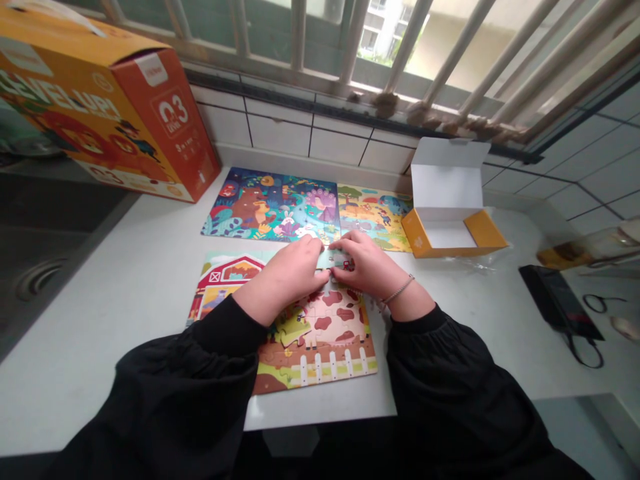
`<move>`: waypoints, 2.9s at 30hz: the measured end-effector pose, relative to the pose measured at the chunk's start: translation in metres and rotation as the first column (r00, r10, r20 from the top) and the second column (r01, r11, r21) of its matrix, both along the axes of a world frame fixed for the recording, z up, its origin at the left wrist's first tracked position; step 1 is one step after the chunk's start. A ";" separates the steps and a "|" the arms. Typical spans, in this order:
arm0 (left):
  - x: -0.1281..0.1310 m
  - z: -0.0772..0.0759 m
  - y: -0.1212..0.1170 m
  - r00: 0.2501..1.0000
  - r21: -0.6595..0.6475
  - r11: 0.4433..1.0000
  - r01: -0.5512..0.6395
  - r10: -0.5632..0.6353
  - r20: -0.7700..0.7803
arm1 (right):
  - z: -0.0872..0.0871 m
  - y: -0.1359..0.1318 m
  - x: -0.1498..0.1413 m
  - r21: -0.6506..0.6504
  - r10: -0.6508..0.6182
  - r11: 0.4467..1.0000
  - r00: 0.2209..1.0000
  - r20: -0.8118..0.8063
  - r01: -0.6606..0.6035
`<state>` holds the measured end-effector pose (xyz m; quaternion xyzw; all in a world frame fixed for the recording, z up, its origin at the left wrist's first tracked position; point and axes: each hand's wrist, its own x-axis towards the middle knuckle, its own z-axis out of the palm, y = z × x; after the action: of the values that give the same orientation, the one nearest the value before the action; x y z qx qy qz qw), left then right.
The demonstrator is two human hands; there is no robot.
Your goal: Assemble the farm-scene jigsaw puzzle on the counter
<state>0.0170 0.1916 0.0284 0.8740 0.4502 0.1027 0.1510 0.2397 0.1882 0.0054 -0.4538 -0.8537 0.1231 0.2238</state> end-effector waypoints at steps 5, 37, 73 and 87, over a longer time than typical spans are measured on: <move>0.000 -0.002 0.001 1.000 0.005 1.000 -0.019 0.019 0.004 | 0.001 0.000 0.000 0.013 0.000 1.000 1.000 0.009 0.000; 0.001 -0.012 0.004 0.997 -0.003 0.999 -0.054 0.054 0.060 | 0.002 0.007 0.007 -0.094 -0.047 0.995 0.996 -0.071 0.041; -0.002 -0.008 0.003 0.999 0.022 0.999 -0.050 0.049 0.024 | 0.006 0.004 0.010 -0.117 -0.109 0.987 0.993 0.035 0.113; -0.004 -0.005 0.002 0.997 -0.008 1.000 -0.017 0.018 0.074 | 0.009 0.000 0.011 -0.145 -0.095 0.984 0.994 0.059 0.103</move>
<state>0.0134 0.1932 0.0234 0.8651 0.4522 0.1348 0.1700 0.2502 0.1881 0.0146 -0.5140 -0.8242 0.1627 0.1732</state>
